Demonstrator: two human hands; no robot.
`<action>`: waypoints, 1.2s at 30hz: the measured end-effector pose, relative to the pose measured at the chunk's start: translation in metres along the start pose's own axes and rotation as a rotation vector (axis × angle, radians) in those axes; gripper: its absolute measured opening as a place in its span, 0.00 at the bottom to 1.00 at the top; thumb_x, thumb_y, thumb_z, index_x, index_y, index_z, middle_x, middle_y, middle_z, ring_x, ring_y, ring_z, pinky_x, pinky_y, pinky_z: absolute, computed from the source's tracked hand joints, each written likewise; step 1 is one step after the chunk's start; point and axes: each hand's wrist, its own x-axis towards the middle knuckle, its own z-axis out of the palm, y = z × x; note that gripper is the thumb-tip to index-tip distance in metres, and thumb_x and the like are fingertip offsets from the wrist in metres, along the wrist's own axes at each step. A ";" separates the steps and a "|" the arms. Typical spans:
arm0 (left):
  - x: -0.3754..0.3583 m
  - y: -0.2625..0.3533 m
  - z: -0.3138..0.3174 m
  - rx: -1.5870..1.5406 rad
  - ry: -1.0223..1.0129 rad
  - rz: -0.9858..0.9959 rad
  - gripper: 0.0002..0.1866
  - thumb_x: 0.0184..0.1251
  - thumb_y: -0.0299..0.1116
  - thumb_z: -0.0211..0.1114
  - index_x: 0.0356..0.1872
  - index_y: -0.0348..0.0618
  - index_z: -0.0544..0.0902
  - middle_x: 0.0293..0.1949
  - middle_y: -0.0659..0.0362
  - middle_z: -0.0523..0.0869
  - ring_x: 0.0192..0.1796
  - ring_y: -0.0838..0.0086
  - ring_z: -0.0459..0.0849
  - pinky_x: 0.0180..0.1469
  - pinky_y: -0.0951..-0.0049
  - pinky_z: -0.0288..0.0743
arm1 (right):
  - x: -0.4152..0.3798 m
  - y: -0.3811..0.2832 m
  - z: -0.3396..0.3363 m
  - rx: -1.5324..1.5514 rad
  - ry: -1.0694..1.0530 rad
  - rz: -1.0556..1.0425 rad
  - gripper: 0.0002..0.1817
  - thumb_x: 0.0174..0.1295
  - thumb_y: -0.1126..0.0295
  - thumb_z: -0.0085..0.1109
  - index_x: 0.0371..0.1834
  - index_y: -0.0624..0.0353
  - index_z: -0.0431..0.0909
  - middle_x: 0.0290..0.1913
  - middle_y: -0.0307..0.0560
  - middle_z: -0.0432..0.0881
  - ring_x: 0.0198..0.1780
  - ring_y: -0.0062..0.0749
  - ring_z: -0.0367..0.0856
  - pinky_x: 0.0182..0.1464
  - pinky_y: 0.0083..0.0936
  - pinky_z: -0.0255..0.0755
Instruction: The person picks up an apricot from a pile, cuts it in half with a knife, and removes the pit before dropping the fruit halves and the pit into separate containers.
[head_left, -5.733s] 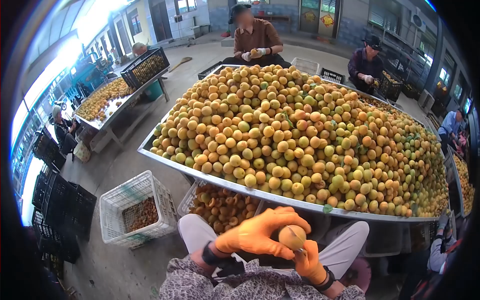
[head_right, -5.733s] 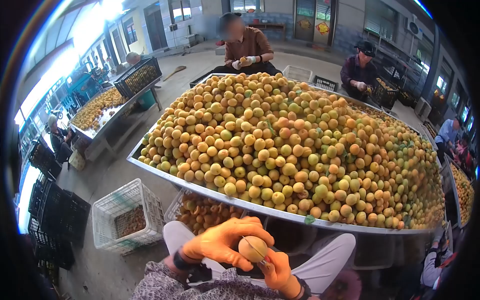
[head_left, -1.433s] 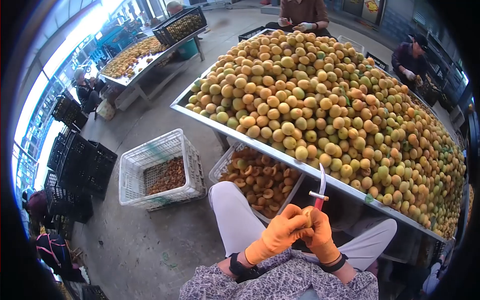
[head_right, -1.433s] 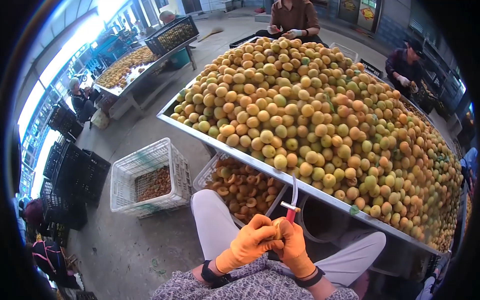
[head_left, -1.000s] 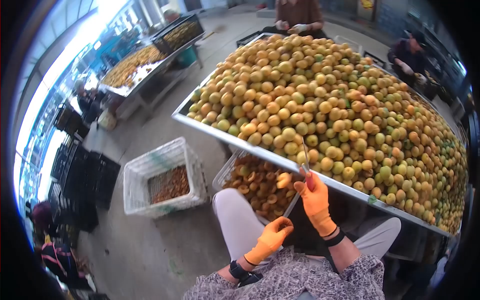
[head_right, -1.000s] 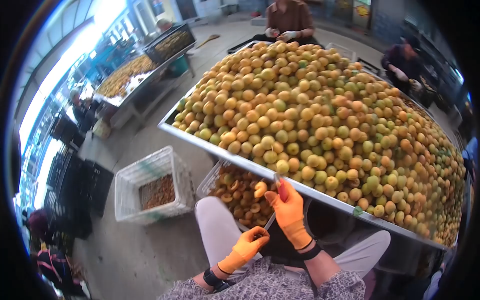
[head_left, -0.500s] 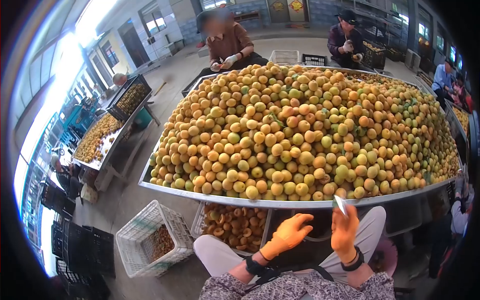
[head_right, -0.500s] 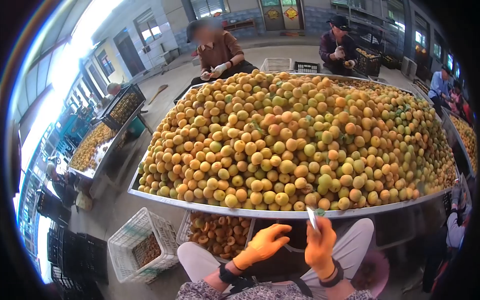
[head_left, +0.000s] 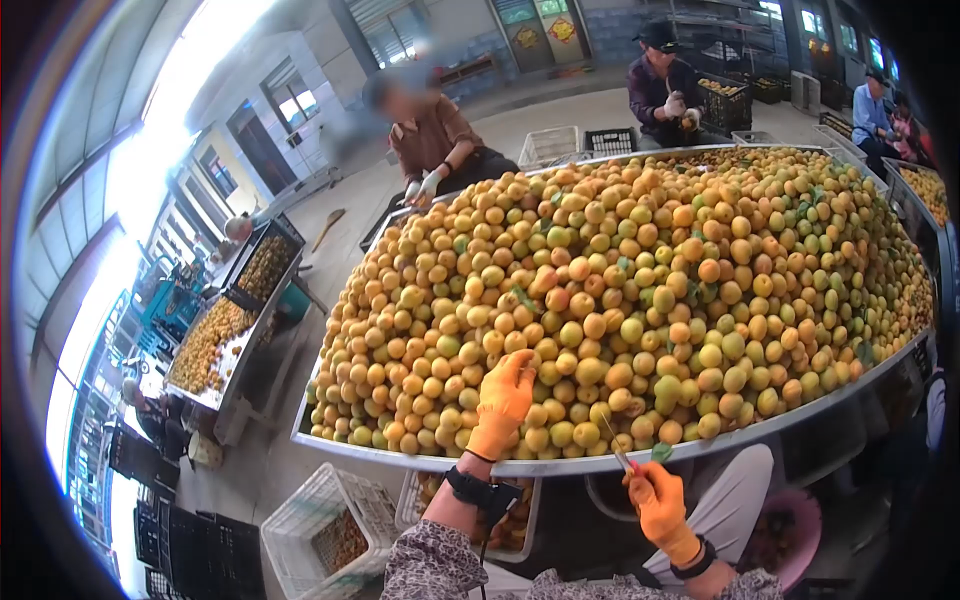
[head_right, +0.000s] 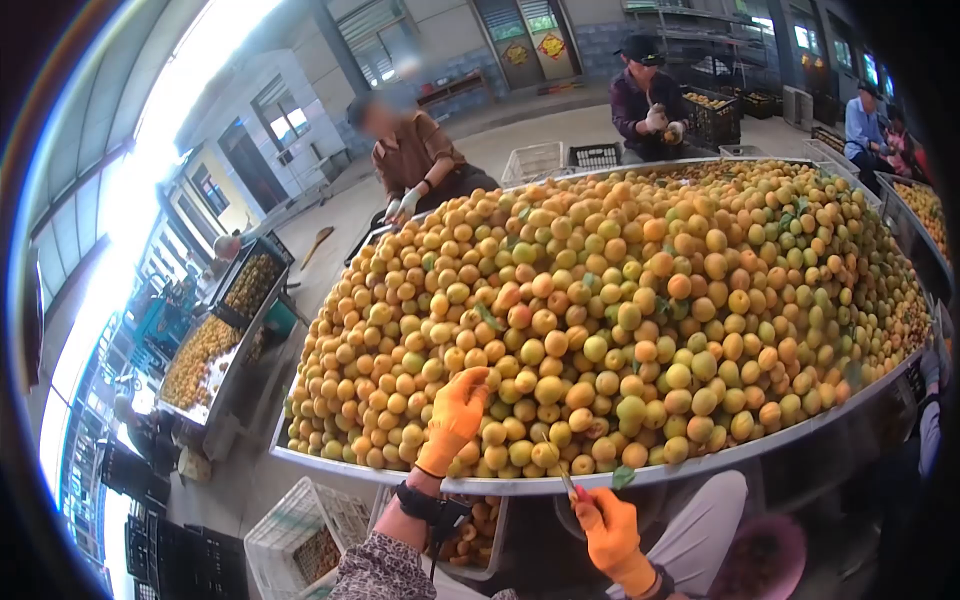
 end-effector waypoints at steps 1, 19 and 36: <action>0.017 -0.003 0.006 0.047 0.046 0.065 0.13 0.66 0.27 0.60 0.51 0.43 0.81 0.48 0.50 0.84 0.49 0.54 0.83 0.52 0.60 0.76 | -0.002 -0.001 -0.003 0.054 0.021 0.053 0.12 0.69 0.65 0.56 0.38 0.65 0.79 0.23 0.36 0.76 0.26 0.15 0.68 0.29 0.17 0.64; 0.160 -0.022 0.074 0.429 0.128 0.059 0.20 0.67 0.35 0.63 0.58 0.43 0.76 0.51 0.49 0.80 0.52 0.56 0.78 0.50 0.57 0.74 | -0.011 -0.035 -0.047 0.198 0.271 0.190 0.12 0.74 0.62 0.51 0.40 0.59 0.75 0.20 0.27 0.64 0.19 0.09 0.55 0.20 0.13 0.46; -0.145 0.081 -0.027 -1.660 -0.346 -0.421 0.38 0.64 0.48 0.66 0.68 0.36 0.64 0.56 0.47 0.78 0.53 0.62 0.78 0.53 0.65 0.72 | -0.025 -0.083 0.046 0.321 -0.316 0.200 0.21 0.73 0.52 0.51 0.38 0.62 0.71 0.20 0.31 0.63 0.20 0.12 0.56 0.21 0.15 0.48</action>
